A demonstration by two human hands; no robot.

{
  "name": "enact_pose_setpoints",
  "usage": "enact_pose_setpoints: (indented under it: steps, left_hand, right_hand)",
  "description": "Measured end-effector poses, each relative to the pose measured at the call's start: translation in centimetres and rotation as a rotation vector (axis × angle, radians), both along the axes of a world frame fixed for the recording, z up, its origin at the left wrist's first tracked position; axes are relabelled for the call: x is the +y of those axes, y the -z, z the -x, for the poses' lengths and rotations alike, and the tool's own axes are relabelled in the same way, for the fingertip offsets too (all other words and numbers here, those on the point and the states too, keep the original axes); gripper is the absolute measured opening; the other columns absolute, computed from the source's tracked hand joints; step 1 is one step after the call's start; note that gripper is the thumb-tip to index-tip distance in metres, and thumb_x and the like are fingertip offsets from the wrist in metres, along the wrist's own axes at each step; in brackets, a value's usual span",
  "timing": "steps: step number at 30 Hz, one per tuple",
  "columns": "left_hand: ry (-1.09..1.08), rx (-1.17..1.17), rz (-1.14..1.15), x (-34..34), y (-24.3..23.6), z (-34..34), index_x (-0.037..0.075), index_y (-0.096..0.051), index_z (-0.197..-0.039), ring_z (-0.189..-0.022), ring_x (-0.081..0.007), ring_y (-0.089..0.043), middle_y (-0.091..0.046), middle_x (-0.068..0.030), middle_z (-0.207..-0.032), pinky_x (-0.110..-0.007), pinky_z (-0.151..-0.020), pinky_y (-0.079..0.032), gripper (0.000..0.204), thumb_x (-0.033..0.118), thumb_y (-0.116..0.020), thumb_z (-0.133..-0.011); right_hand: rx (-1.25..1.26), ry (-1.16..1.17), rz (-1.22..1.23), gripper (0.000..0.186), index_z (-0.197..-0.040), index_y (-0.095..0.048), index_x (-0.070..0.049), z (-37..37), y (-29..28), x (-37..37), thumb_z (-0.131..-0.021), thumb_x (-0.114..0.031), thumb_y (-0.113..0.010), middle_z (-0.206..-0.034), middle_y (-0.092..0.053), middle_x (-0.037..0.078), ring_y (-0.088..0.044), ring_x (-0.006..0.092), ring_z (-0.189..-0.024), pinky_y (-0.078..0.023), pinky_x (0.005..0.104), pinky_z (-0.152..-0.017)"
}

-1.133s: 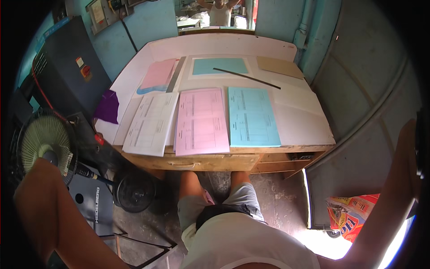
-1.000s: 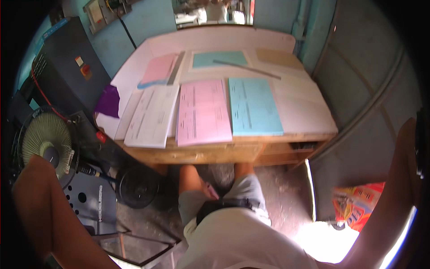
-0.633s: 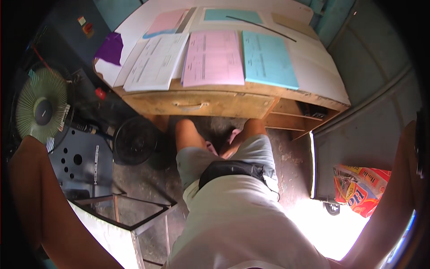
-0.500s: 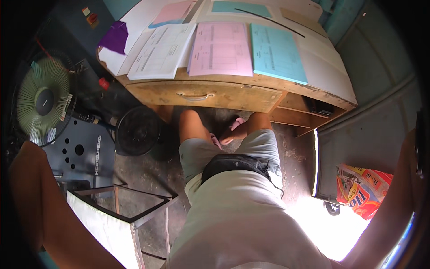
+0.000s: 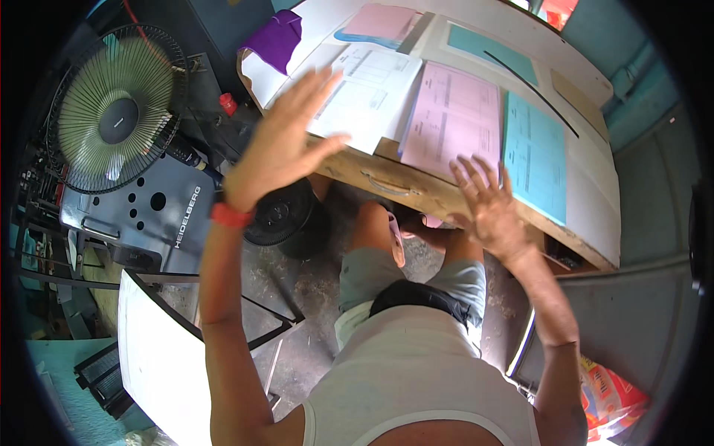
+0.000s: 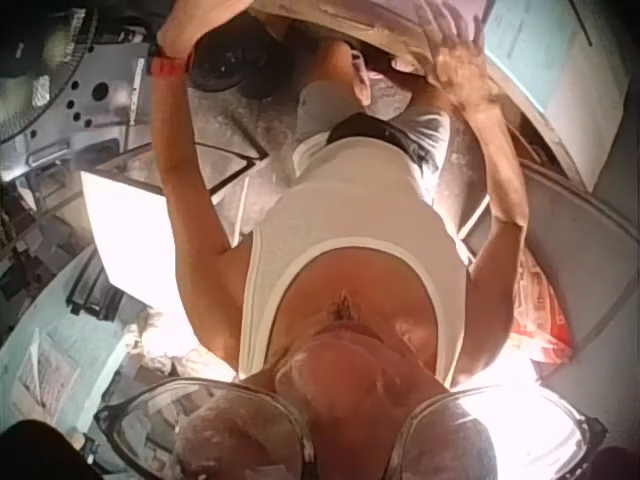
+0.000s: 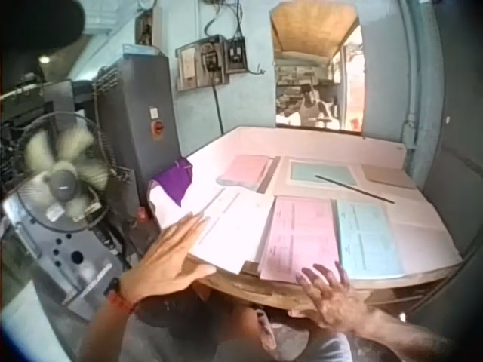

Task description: Sorting and collating white, pink, and blue papers into separate stacks on a desk.

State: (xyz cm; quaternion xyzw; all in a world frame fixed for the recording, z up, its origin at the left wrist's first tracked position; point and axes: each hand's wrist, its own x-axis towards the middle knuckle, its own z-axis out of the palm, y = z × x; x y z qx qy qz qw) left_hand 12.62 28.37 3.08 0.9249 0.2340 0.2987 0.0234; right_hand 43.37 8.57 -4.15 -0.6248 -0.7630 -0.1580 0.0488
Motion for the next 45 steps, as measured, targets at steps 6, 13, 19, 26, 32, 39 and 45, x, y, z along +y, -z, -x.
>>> enact_pose_setpoints:
  steps: [6,13,19,26,32,39,45]
  left_hand:
    - [-0.198,0.367,-0.102,7.2,12.7,-2.7,0.011,-0.031,-0.159,-0.155,-0.0337,-0.017,-0.027,-0.0099,-0.166,-0.071,-0.116,-0.019,0.095,0.055,-0.072,-0.086]
    - [-0.091,0.237,-0.272,7.2,14.4,-2.3,0.011,-0.066,-0.129,-0.126,-0.0251,-0.054,-0.063,-0.0047,-0.131,-0.063,-0.115,-0.027,0.043,0.023,-0.073,-0.089]
    - [-0.023,0.079,-0.373,6.9,12.3,-2.5,0.007,-0.074,-0.100,-0.105,-0.0238,-0.065,-0.070,-0.0020,-0.101,-0.059,-0.107,-0.041,0.017,0.008,-0.072,-0.083]
    - [0.001,-0.007,-0.488,3.2,9.0,-6.8,0.009,-0.073,-0.095,-0.103,-0.0242,-0.066,-0.071,-0.0011,-0.101,-0.054,-0.102,-0.045,0.016,0.009,-0.077,-0.080]
    - [0.116,-0.207,-0.418,-2.7,10.5,-11.2,0.005,-0.072,-0.099,-0.105,-0.0295,-0.063,-0.069,-0.0080,-0.107,-0.051,-0.098,-0.049,0.020,0.019,-0.077,-0.085]
    - [0.156,0.031,-0.185,-4.2,14.3,-19.4,0.000,-0.063,-0.126,-0.129,-0.0351,-0.050,-0.058,-0.0175,-0.134,-0.060,-0.106,-0.039,0.052,0.036,-0.071,-0.089]
    - [0.181,0.112,-0.367,-4.8,17.3,-17.7,-0.001,-0.068,-0.117,-0.122,-0.0311,-0.055,-0.062,-0.0113,-0.124,-0.063,-0.102,-0.041,0.038,0.025,-0.067,-0.090]
  right_hand:
    - [-0.031,0.107,-0.053,0.069,-0.138,-0.058,-0.007,-5.1,5.8,4.3,-0.085,-0.045,-0.075,-0.142,-0.051,0.010,-0.044,0.0304,-0.136,-0.027,0.0592,-0.119]
    - [0.020,0.113,-0.058,0.061,-0.135,-0.061,-0.008,-6.8,5.8,7.5,-0.089,-0.047,-0.070,-0.134,-0.058,0.006,-0.051,0.0256,-0.127,-0.029,0.0565,-0.118]
    - [0.192,0.032,-0.088,0.072,-0.135,-0.058,-0.001,-3.3,4.2,8.3,-0.083,-0.046,-0.076,-0.135,-0.057,0.011,-0.050,0.0279,-0.130,-0.031,0.0550,-0.118]
    - [0.158,-0.289,-0.293,0.054,-0.120,-0.064,0.000,3.9,0.0,14.5,-0.078,-0.031,-0.078,-0.118,-0.066,0.015,-0.061,0.0273,-0.117,-0.039,0.0505,-0.113]
    - [0.063,-0.320,-0.194,0.021,-0.100,-0.069,-0.003,-0.8,1.7,17.8,-0.080,-0.011,-0.066,-0.088,-0.073,0.009,-0.073,0.0246,-0.088,-0.059,0.0386,-0.083]
    - [0.016,-0.241,-0.290,0.028,-0.105,-0.066,0.000,-9.2,1.7,12.9,-0.078,-0.003,-0.062,-0.094,-0.074,0.013,-0.073,0.0264,-0.084,-0.059,0.0379,-0.076]
    - [0.106,-0.004,-0.095,0.033,-0.108,-0.066,0.001,-9.8,3.4,7.7,-0.075,0.002,-0.063,-0.092,-0.074,0.014,-0.073,0.0255,-0.078,-0.060,0.0366,-0.069]
